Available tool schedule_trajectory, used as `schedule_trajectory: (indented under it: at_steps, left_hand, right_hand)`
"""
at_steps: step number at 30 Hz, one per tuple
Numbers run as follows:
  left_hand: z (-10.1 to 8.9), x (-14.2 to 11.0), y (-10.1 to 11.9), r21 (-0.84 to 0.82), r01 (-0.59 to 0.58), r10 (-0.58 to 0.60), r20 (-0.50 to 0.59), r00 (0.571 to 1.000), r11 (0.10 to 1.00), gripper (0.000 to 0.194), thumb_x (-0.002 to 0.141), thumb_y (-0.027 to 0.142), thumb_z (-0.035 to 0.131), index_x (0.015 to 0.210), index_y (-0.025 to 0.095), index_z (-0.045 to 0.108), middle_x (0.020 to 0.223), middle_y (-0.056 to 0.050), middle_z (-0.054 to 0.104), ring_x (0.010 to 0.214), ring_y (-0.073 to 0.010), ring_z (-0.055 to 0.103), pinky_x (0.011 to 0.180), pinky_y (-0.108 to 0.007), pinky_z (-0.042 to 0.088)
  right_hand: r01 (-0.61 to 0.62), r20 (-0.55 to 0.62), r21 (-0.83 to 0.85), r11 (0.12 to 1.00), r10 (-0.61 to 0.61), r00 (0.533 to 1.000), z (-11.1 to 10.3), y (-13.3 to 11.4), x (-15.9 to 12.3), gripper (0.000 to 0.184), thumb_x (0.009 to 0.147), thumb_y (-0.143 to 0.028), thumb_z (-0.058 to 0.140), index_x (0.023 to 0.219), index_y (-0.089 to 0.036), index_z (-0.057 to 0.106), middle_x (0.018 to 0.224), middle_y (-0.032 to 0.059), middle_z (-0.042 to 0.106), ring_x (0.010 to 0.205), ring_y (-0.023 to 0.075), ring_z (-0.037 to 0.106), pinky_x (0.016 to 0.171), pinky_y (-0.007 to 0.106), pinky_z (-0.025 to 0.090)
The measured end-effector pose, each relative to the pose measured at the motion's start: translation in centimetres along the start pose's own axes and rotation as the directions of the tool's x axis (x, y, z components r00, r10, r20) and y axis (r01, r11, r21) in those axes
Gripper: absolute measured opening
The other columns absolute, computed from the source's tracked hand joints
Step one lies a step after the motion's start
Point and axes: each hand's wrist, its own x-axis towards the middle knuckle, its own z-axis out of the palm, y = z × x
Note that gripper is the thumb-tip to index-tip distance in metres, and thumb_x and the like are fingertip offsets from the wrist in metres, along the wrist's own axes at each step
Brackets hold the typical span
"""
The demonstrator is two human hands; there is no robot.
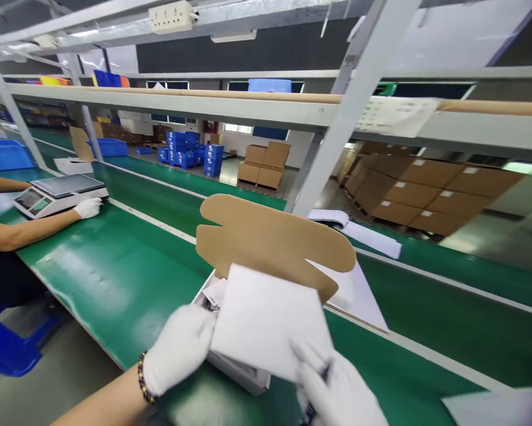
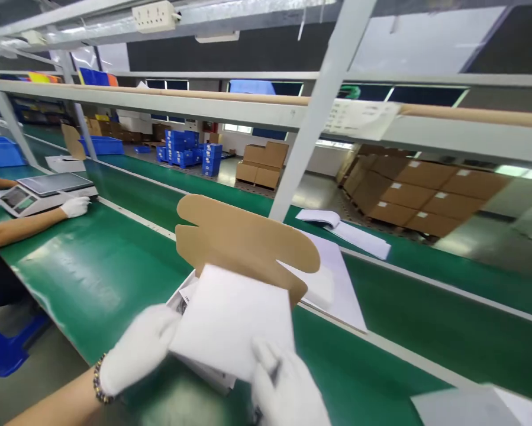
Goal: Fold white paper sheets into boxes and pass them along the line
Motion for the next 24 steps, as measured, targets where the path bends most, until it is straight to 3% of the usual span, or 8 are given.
schedule_trajectory:
  at_steps: [3, 6, 9, 12, 15, 18, 22, 24]
  left_hand:
    - [-1.5, 2.9, -1.2, 0.033, 0.067, -0.064, -0.076, 0.995, 0.997, 0.044, 0.097, 0.035, 0.029, 0.096, 0.019, 0.070, 0.101, -0.009, 0.070, 0.098, -0.0250, 0.064, 0.090, -0.040, 0.050]
    - [-0.4, 5.4, -1.5, -0.030, -0.144, 0.146, 0.115, 0.983, 0.989, 0.051, 0.095, 0.049, 0.042, 0.138, 0.022, 0.051, 0.144, -0.008, 0.049, 0.131, -0.0267, 0.046, 0.107, -0.039, 0.041]
    - [2.2, 6.5, -0.5, -0.058, -0.366, 0.369, 0.235, 0.899, 0.929, 0.056, 0.092, 0.048, 0.052, 0.143, 0.024, 0.046, 0.151, -0.009, 0.039, 0.137, -0.0301, 0.037, 0.113, -0.046, 0.033]
    - [3.9, 6.8, 0.6, -0.006, -0.428, 0.423, 0.165, 0.891, 0.904, 0.062, 0.089, 0.048, 0.058, 0.142, 0.021, 0.046, 0.149, -0.013, 0.041, 0.138, -0.0346, 0.033, 0.116, -0.055, 0.026]
    - [4.4, 6.9, 1.2, 0.014, -0.452, 0.446, 0.138, 0.885, 0.892, 0.060, 0.091, 0.048, 0.053, 0.145, 0.024, 0.042, 0.145, -0.011, 0.045, 0.137, -0.0330, 0.033, 0.116, -0.054, 0.026]
    - [4.9, 7.2, 1.2, 0.024, -0.486, 0.477, 0.157, 0.865, 0.873, 0.048, 0.096, 0.042, 0.044, 0.142, 0.026, 0.044, 0.140, -0.010, 0.050, 0.134, -0.0298, 0.038, 0.115, -0.053, 0.026]
    - [6.2, 8.5, 0.5, 0.069, -0.404, 0.390, 0.157, 0.907, 0.912, 0.042, 0.096, 0.044, 0.044, 0.130, 0.023, 0.058, 0.128, -0.012, 0.059, 0.126, -0.0327, 0.047, 0.112, -0.060, 0.025]
    - [5.7, 10.1, 0.0, 0.059, -0.303, 0.304, -0.021, 0.952, 0.951, 0.047, 0.095, 0.050, 0.043, 0.127, 0.020, 0.059, 0.131, -0.014, 0.057, 0.129, -0.0351, 0.045, 0.112, -0.062, 0.022]
  right_hand:
    - [0.128, 0.214, -0.158, 0.979, -0.093, 0.973, 1.6, -2.5, 0.9, 0.039, 0.082, -0.014, 0.048, 0.114, -0.022, 0.070, 0.108, 0.0147, 0.066, 0.098, 0.0334, 0.062, 0.082, 0.047, 0.057]
    - [0.057, 0.344, -0.312, 0.948, 0.057, 0.937, 3.0, -3.7, 1.3, 0.042, 0.081, -0.012, 0.048, 0.120, -0.015, 0.064, 0.113, 0.0184, 0.061, 0.101, 0.0324, 0.060, 0.082, 0.045, 0.056]
    - [-0.096, 0.367, -0.223, 0.970, 0.175, 0.914, 4.0, -3.3, 1.7, 0.066, 0.075, -0.024, 0.063, 0.138, -0.014, 0.047, 0.131, 0.0182, 0.049, 0.120, 0.0341, 0.049, 0.096, 0.045, 0.050]
    - [-0.214, 0.296, -0.179, 0.960, 0.260, 0.919, 4.9, -2.4, 2.7, 0.076, 0.077, -0.032, 0.065, 0.143, -0.007, 0.036, 0.132, 0.0223, 0.044, 0.115, 0.0345, 0.050, 0.095, 0.046, 0.050]
    - [-0.220, 0.201, -0.377, 0.900, 0.312, 0.929, 6.4, -1.9, 3.7, 0.057, 0.081, -0.038, 0.064, 0.123, -0.001, 0.054, 0.122, 0.0286, 0.050, 0.118, 0.0430, 0.045, 0.098, 0.057, 0.042]
    - [-0.163, 0.195, -0.479, 0.863, 0.286, 0.938, 7.5, -1.8, 4.2, 0.044, 0.084, -0.047, 0.064, 0.099, -0.006, 0.063, 0.110, 0.0267, 0.056, 0.116, 0.0447, 0.045, 0.103, 0.062, 0.034]
    - [-0.315, 0.150, -0.285, 0.905, 0.367, 0.918, 6.2, -0.7, 4.7, 0.042, 0.080, -0.053, 0.063, 0.095, -0.014, 0.058, 0.103, 0.0190, 0.060, 0.103, 0.0366, 0.056, 0.092, 0.049, 0.046]
    - [-0.411, -0.083, -0.106, 0.906, 0.403, 0.911, 3.9, 0.5, 6.0, 0.044, 0.080, -0.054, 0.058, 0.101, -0.017, 0.053, 0.107, 0.0175, 0.061, 0.101, 0.0322, 0.059, 0.090, 0.045, 0.048]
